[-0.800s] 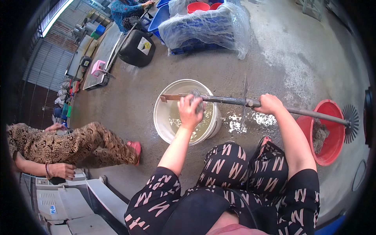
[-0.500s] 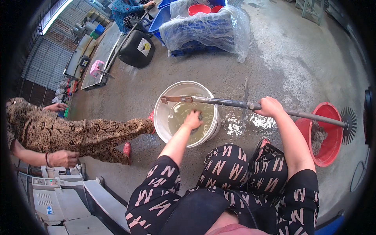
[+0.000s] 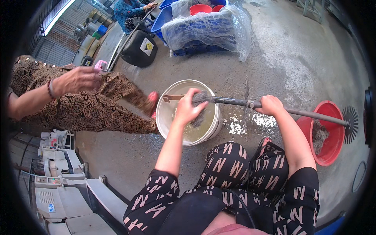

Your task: The person scrubs a metal tool with a wire brush in a bucket of water. They then use a long-handled brush to scrub the wet floor and pour water from a bucket to rinse the area.

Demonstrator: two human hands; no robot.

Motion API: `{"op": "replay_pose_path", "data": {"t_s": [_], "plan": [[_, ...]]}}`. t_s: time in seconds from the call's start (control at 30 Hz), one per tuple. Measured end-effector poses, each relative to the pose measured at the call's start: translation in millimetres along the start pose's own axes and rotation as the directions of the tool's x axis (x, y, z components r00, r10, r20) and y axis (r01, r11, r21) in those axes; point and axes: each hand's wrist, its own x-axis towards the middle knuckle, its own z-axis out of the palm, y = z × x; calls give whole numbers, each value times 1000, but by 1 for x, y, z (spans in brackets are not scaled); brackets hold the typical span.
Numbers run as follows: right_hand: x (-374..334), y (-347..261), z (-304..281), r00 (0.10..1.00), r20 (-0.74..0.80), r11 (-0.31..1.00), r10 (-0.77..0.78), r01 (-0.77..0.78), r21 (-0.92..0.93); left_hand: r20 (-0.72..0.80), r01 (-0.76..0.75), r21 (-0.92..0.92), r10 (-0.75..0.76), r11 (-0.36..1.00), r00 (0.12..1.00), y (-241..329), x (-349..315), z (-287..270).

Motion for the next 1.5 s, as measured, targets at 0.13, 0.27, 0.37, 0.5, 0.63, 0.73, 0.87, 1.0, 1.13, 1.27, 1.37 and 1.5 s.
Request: {"op": "replay_pose_path", "data": {"t_s": [0.13,0.27,0.37,0.5,0.63,0.73,0.87,1.0,1.13,1.27,1.37,1.5], "plan": [[-2,-12,-9,1000,16,1000,-4,4,23,-134,-35,355,88,934,987,0,14,39],[-9,-13,-8,998,65,999,10,-14,51,-123,-128,371,186,920,975,-3,-6,45],[-3,-12,-10,998,67,999,4,-7,44,-247,-21,370,120,929,962,-26,-6,41],[-2,-12,-12,996,84,998,23,-27,50,-227,-173,351,263,920,938,-5,-17,80],[-1,-10,-12,997,77,999,33,-35,33,-181,-116,388,199,915,963,-17,-14,55],[1,-12,-9,996,84,998,35,-39,48,-222,-90,394,190,915,956,-17,-13,60],[3,-7,-10,994,106,997,39,-46,63,-127,-118,407,184,906,975,2,-17,69],[9,-5,-11,986,159,991,41,-60,117,-198,-20,411,111,911,974,-12,-12,57],[14,0,-8,985,170,990,29,-53,134,-103,-148,433,212,889,972,16,-15,75],[14,5,-4,992,128,990,3,-21,138,-201,-3,440,102,898,974,-12,-12,60],[15,6,-2,989,145,987,37,-59,148,-87,-147,469,212,871,973,35,-15,88],[14,3,-2,995,95,993,17,-28,118,-141,-69,438,144,896,980,0,-12,66]]}}
